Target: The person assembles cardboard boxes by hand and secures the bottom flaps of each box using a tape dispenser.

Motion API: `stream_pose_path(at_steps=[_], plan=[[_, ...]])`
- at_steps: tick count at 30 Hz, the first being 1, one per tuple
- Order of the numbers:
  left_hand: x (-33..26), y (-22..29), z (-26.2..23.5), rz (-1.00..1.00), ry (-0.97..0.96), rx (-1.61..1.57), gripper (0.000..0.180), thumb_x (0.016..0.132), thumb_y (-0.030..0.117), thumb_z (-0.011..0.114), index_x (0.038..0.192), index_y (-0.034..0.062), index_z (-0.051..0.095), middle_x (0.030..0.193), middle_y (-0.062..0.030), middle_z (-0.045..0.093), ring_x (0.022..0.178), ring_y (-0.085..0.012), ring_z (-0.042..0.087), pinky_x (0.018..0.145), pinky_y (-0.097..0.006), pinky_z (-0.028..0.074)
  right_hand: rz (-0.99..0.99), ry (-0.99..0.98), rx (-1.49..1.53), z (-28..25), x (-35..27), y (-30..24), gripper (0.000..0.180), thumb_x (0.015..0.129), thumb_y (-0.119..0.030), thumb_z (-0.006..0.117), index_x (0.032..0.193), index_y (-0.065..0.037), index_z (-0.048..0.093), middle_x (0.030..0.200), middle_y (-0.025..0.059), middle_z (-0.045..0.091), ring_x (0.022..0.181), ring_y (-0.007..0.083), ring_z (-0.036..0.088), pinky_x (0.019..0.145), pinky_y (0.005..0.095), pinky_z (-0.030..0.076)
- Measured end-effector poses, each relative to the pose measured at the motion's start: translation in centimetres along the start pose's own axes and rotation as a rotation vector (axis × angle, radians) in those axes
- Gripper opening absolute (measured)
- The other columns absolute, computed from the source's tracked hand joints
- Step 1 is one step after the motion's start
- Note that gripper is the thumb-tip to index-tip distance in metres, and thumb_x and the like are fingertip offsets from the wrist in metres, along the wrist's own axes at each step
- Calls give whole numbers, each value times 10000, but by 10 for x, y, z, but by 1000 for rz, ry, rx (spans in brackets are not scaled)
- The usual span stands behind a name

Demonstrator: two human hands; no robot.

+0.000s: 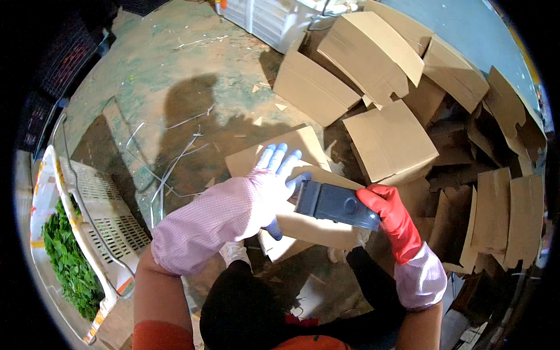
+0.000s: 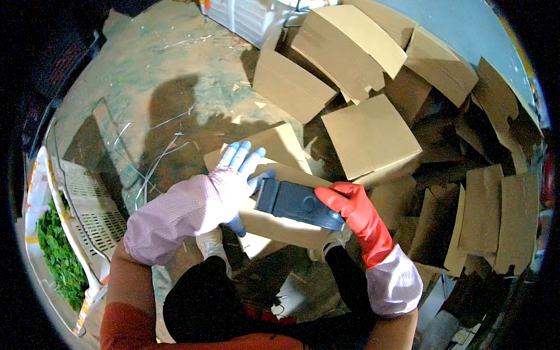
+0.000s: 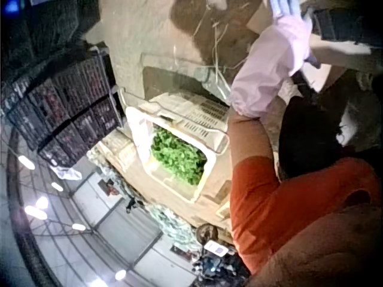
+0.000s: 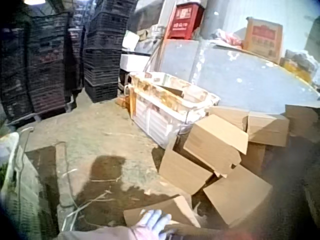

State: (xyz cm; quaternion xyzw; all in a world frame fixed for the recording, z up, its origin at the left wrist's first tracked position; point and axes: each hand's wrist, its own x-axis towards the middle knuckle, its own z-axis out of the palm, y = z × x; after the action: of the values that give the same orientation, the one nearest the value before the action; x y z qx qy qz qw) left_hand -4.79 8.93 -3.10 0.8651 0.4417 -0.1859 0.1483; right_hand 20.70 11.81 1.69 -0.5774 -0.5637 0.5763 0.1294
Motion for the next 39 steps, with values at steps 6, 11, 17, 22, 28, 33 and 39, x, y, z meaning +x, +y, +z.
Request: stream_pose_path(at_steps=[6,11,17,22,28,33,39], plan=[[1,5,0,-73,-56,113,1118,504,695,666,1405,164,269,1453,-213,109,1337,-428,79,1052,-586,24,45,-16,-64,-8,0,-13,352,836,-347,622,835,4,652,790,18,599,736,79,513,670,245,411],[-4,5,-11,-118,-21,-7,1142,485,714,668,1417,219,233,1470,-168,101,1345,-416,56,1039,-608,11,-411,147,193,0,-15,36,397,951,-306,413,1192,-7,512,1213,123,514,1128,208,467,991,313,322],[-18,1,7,-169,110,-129,1140,461,682,711,1393,181,288,1459,-198,108,1335,-444,38,1046,-603,46,-396,435,501,32,12,115,785,885,-588,357,1367,23,254,1378,155,333,1269,274,329,1069,371,223],[-17,1,17,-99,209,-185,1140,436,627,751,1364,115,333,1424,-226,138,1317,-453,64,1053,-588,99,-288,277,663,46,27,108,979,740,-706,494,1385,-18,231,1317,124,393,1188,220,405,992,327,329],[-17,1,15,-123,146,-107,1170,464,650,731,1379,73,284,1434,-224,118,1328,-437,53,1059,-567,104,-258,318,843,54,43,116,626,893,-424,513,1343,-25,341,1213,91,500,1089,152,487,921,283,395],[-15,4,5,-125,73,-122,1177,503,628,734,1403,79,211,1449,-216,80,1340,-425,17,1053,-570,136,-258,645,408,31,45,118,444,907,-276,540,1256,-13,457,1147,86,561,1015,155,525,898,273,402],[-20,2,3,-138,61,-155,1155,522,607,736,1404,80,207,1447,-220,77,1339,-425,23,1046,-570,159,-254,198,-15,17,-14,-18,373,842,-318,613,1092,-42,597,1063,92,611,947,192,572,843,303,434]])
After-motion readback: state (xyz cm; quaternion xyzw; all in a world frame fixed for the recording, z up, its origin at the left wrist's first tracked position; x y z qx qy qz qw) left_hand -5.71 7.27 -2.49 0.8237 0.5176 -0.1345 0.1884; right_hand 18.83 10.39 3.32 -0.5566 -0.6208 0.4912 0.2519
